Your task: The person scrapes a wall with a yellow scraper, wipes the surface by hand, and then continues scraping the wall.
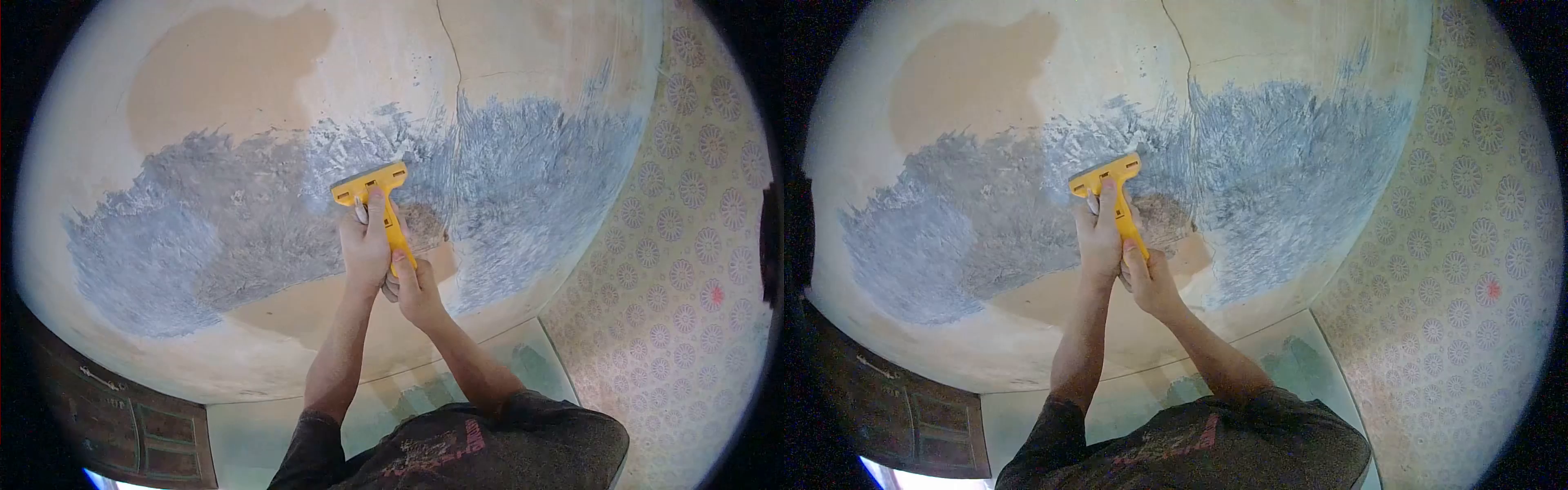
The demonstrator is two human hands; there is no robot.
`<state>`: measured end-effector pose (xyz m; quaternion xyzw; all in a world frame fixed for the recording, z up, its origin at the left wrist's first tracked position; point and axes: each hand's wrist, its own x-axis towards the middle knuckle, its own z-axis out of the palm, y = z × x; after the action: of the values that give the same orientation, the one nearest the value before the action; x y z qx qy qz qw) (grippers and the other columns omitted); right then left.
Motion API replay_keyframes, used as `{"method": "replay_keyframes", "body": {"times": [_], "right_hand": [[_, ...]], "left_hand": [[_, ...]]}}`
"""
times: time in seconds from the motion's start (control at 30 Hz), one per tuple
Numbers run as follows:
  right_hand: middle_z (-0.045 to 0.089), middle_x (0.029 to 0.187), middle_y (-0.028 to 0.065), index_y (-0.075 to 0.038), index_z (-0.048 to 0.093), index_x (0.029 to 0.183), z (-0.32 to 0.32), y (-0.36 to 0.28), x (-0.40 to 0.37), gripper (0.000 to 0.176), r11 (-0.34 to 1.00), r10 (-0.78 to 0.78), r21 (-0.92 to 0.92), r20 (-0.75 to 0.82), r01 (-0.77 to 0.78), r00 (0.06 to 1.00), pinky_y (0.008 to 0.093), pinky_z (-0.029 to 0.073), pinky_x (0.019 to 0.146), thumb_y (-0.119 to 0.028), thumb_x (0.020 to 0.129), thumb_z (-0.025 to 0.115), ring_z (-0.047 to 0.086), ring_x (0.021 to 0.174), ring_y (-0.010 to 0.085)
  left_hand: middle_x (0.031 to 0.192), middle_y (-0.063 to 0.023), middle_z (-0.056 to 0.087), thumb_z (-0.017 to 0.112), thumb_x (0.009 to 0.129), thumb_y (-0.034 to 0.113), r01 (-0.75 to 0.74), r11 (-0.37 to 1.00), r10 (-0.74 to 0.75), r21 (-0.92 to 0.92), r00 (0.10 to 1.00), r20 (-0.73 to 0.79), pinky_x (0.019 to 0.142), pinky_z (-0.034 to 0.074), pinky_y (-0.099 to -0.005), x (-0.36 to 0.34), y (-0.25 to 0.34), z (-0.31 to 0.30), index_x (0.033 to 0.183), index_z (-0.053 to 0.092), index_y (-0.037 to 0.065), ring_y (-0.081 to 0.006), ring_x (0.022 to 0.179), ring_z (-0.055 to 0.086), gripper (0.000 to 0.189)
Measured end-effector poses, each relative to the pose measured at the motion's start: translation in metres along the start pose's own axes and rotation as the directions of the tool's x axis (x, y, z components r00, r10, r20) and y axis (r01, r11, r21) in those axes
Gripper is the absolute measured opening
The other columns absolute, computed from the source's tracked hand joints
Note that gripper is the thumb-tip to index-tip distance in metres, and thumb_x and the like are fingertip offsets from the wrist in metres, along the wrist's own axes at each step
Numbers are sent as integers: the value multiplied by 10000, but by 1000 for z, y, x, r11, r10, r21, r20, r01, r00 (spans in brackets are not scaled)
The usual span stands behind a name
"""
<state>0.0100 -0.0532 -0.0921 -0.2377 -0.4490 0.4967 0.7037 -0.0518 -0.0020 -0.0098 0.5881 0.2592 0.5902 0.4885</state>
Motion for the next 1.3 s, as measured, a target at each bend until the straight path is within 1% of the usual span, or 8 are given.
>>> {"method": "replay_keyframes", "body": {"times": [0.13, 0.2, 0.3, 0.5, 0.63, 0.8, 1.2, 1.3], "right_hand": [[327, 588, -85, -146, 387, 717, 0, 4, -6, 426, 998, 40, -38, -46, -41, 998, 246, 255, 447, -364, 1083, 400, 295, 472, 40], [324, 588, -86, -147, 377, 720, 0, 16, 4, 422, 975, -70, -212, -43, 59, 997, 249, 250, 446, -360, 1084, 398, 293, 471, 38], [325, 583, -89, -152, 367, 714, 4, 11, -5, 422, 1000, 16, 5, -35, -16, 999, 247, 241, 445, -352, 1085, 393, 291, 469, 38], [326, 579, -85, -157, 358, 689, 6, 7, 2, 444, 996, -33, -84, -24, 31, 999, 247, 241, 451, -358, 1083, 396, 290, 466, 44], [329, 574, -83, -161, 360, 684, 8, 1, -3, 447, 999, 48, 20, -57, -47, 997, 248, 242, 448, -363, 1080, 405, 291, 464, 46], [321, 573, -81, -160, 373, 693, 5, 3, 2, 445, 994, -12, -112, -18, 10, 1000, 255, 245, 444, -377, 1079, 408, 286, 465, 48], [321, 589, -81, -146, 403, 732, 9, 3, -6, 424, 995, 84, 66, -106, -78, 991, 251, 255, 444, -390, 1079, 407, 291, 467, 50], [325, 592, -80, -142, 408, 736, 1, 7, 2, 422, 999, 38, -30, -60, -40, 997, 251, 263, 446, -386, 1080, 403, 298, 471, 48]], "left_hand": [[602, -53, 591, 515, 1043, 300, 21, 999, -22, -44, 999, -27, 472, 445, -264, -2, -4, -3, 836, 605, 18, -110, 509, 562, 362], [602, -54, 592, 517, 1043, 301, 39, 995, -39, -87, 999, -4, 472, 445, -263, 8, -3, -3, 833, 605, 16, -110, 512, 563, 364], [609, -51, 595, 520, 1042, 292, -10, 1000, 9, 26, 1000, 12, 471, 444, -261, 0, -8, -7, 825, 604, 20, -108, 518, 564, 358], [649, -38, 587, 535, 1032, 292, 15, 998, -13, -55, 999, 29, 460, 436, -253, 7, -6, -6, 885, 594, 28, -105, 522, 557, 308], [642, -41, 588, 523, 1039, 280, -33, 999, 33, -9, 999, -1, 466, 443, -258, -2, -11, -5, 866, 585, 26, -107, 522, 566, 313], [637, -40, 588, 511, 1045, 264, -1, 999, 1, -38, 1000, 10, 466, 444, -262, 8, -5, -5, 848, 573, 26, -109, 521, 577, 315], [605, -50, 597, 506, 1048, 292, -62, 998, 62, 4, 998, 17, 473, 443, -264, 3, -8, -5, 810, 597, 24, -108, 518, 573, 370], [609, -49, 597, 506, 1047, 294, -36, 999, 36, 24, 999, -22, 480, 444, -265, 2, -10, -6, 812, 598, 20, -109, 523, 571, 373]]}}
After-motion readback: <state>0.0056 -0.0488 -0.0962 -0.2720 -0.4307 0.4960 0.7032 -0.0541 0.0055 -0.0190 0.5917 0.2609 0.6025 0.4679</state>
